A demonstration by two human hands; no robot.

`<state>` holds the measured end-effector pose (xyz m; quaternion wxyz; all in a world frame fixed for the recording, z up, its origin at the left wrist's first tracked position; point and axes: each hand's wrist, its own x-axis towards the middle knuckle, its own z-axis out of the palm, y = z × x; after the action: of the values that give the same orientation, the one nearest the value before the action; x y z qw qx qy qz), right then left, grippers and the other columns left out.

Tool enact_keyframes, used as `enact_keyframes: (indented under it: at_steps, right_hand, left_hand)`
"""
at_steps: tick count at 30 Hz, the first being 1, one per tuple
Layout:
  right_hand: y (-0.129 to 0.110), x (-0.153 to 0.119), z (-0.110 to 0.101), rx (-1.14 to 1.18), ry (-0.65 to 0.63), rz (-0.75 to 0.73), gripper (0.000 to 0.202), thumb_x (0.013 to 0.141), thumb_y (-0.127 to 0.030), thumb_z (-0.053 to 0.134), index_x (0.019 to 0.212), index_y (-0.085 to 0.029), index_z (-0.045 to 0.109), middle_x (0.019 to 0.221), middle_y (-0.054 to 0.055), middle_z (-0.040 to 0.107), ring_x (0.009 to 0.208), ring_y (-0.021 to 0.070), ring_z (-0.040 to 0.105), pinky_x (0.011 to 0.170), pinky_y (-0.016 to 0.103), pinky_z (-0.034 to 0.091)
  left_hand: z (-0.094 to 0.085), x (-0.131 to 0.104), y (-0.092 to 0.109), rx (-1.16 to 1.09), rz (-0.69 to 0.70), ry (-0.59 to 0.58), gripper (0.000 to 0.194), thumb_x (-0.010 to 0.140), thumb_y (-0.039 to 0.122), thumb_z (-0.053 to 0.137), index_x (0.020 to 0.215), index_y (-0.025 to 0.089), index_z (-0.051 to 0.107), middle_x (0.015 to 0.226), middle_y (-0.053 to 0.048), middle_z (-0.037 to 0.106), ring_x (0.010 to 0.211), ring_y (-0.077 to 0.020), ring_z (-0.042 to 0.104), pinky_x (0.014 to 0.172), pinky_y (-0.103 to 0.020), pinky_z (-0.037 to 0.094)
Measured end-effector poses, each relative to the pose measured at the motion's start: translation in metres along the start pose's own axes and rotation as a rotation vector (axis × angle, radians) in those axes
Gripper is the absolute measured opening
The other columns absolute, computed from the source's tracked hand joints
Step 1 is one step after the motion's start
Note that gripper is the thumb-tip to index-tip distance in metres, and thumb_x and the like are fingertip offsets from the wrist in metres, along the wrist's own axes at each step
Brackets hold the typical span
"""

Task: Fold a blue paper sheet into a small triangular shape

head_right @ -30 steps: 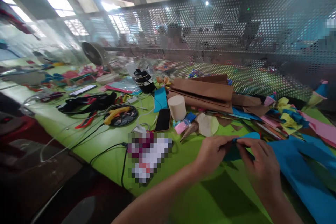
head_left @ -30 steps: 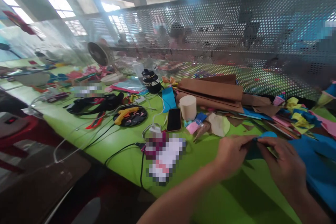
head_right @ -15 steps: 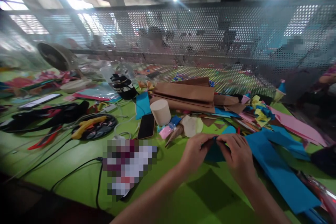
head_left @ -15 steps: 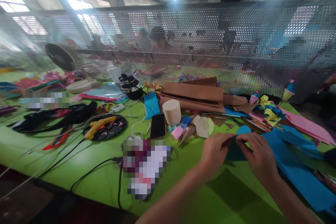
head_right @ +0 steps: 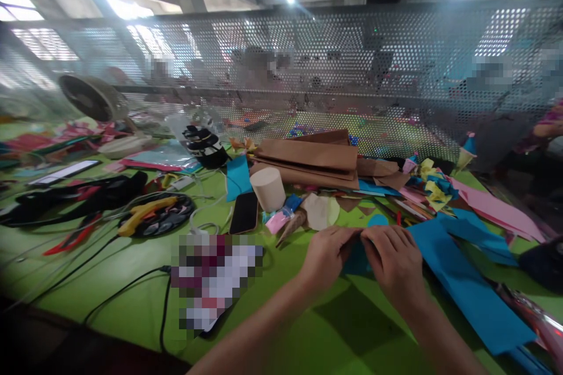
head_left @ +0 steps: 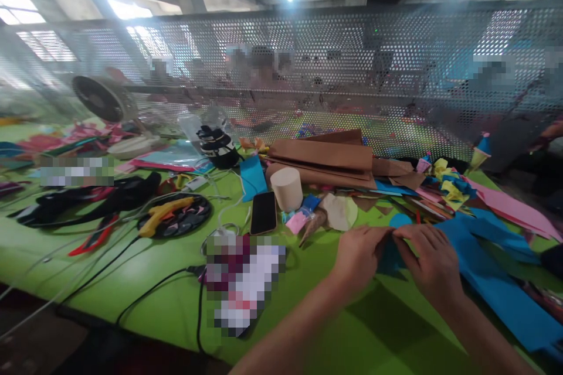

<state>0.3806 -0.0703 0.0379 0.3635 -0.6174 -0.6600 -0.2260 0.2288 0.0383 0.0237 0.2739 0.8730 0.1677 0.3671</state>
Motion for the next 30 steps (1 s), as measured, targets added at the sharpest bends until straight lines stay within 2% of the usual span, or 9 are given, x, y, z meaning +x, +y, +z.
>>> enact_keyframes:
  at_steps: [6,12,16,20,25,30]
  right_hand:
    - [-0.001,0.0,-0.001,0.012,-0.003,0.024,0.011,0.102,-0.025,0.058,0.108,-0.034,0.061,0.096,0.001,0.076,0.089,0.0271,0.07,0.079,0.043,0.048]
    - [-0.001,0.003,-0.002,0.132,-0.094,0.142,0.007,0.101,-0.03,0.056,0.098,-0.034,0.061,0.094,0.005,0.073,0.088,0.0302,0.069,0.077,0.045,0.05]
    - [0.001,0.003,0.002,0.207,-0.1,0.186,0.007,0.1,-0.036,0.061,0.107,-0.034,0.062,0.096,0.005,0.073,0.088,0.0299,0.071,0.077,0.044,0.053]
    - [0.003,0.002,0.004,0.16,-0.129,0.141,0.007,0.102,-0.034,0.062,0.108,-0.031,0.061,0.099,0.006,0.073,0.091,0.0293,0.07,0.076,0.042,0.051]
    - [0.004,0.003,0.002,0.162,-0.117,0.081,0.004,0.104,-0.026,0.057,0.107,-0.026,0.06,0.102,0.005,0.071,0.097,0.0249,0.067,0.081,0.038,0.05]
    - [0.005,0.003,0.002,0.152,-0.14,0.078,0.006,0.105,-0.027,0.057,0.106,-0.026,0.062,0.1,0.003,0.074,0.093,0.024,0.069,0.081,0.038,0.049]
  left_hand:
    - [-0.002,0.002,0.004,-0.009,-0.027,-0.02,0.026,0.1,0.016,0.057,0.117,0.019,0.077,0.104,-0.007,0.081,0.088,-0.0222,0.075,0.083,-0.033,0.058]
    - [-0.007,0.006,0.009,-0.068,-0.135,-0.074,0.027,0.098,0.016,0.059,0.115,0.022,0.079,0.102,-0.006,0.081,0.089,-0.0223,0.074,0.085,-0.032,0.057]
    - [-0.009,0.008,0.006,-0.189,-0.205,0.006,0.026,0.096,0.013,0.06,0.11,0.023,0.08,0.102,-0.004,0.081,0.093,-0.022,0.074,0.087,-0.031,0.056]
    - [-0.011,0.009,0.004,-0.31,-0.23,0.083,0.021,0.097,0.015,0.062,0.108,0.019,0.078,0.105,-0.005,0.08,0.099,-0.0222,0.072,0.092,-0.031,0.054]
    - [-0.014,0.009,0.007,-0.383,-0.198,0.045,0.019,0.096,0.016,0.062,0.109,0.019,0.076,0.104,-0.004,0.079,0.097,-0.0196,0.072,0.087,-0.027,0.053]
    - [-0.016,0.009,0.009,-0.347,-0.231,0.034,0.018,0.095,0.015,0.063,0.103,0.021,0.078,0.099,-0.002,0.08,0.091,-0.0188,0.073,0.083,-0.025,0.053]
